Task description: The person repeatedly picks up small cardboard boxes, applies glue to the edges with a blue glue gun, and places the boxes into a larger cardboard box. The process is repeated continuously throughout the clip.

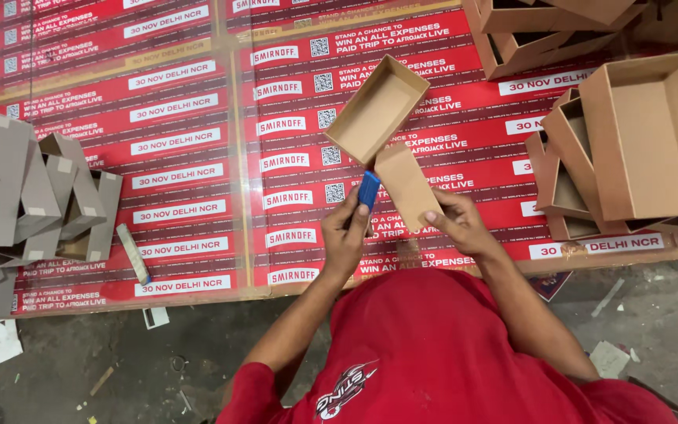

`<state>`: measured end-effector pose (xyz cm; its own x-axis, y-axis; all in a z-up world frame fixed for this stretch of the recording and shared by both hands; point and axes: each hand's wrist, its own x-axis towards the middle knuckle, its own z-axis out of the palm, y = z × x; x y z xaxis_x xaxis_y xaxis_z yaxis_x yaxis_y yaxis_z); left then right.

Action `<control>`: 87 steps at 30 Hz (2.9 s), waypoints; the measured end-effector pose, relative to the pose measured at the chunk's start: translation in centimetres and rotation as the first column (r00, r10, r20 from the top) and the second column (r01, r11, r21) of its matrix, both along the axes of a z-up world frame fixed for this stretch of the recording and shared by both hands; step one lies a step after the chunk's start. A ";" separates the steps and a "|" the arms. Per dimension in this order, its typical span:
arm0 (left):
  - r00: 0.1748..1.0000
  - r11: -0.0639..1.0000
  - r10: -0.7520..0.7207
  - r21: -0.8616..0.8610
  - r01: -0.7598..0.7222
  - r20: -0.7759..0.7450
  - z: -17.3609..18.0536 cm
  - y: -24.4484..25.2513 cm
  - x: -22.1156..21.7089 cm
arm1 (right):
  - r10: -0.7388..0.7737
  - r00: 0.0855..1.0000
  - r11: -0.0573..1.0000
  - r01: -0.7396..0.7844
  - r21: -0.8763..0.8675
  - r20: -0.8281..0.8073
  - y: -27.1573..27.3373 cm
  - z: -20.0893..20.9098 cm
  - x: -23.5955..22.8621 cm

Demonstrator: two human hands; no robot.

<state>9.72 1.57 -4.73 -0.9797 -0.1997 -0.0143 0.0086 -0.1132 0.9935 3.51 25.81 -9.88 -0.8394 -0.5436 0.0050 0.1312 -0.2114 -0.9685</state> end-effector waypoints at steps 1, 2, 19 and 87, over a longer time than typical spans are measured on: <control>1.000 0.998 -0.028 -0.054 0.028 0.001 0.5 -0.1 -0.5 | 0.024 1.000 1.000 -0.024 -0.017 0.003 0.1 0.1 0.1; 0.998 0.993 -0.056 -0.106 0.057 0.007 1.0 0.0 -0.6 | 0.039 0.998 0.999 -0.040 0.029 0.043 0.3 0.0 0.5; 0.877 0.466 -0.476 -0.828 0.311 0.062 1.4 3.4 -0.8 | -0.143 0.972 0.986 0.124 0.114 0.188 2.8 -14.2 5.6; 0.885 0.529 -0.463 -0.814 0.242 -0.038 9.1 1.8 -10.4 | -0.254 0.966 0.964 0.250 0.088 0.042 0.8 -4.4 2.9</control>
<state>-0.63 3.41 4.41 -0.9214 0.3382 0.1916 0.3749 0.6428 0.6680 6.41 26.58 -14.28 -0.9472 -0.3111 -0.0782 0.1350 -0.1654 -0.9769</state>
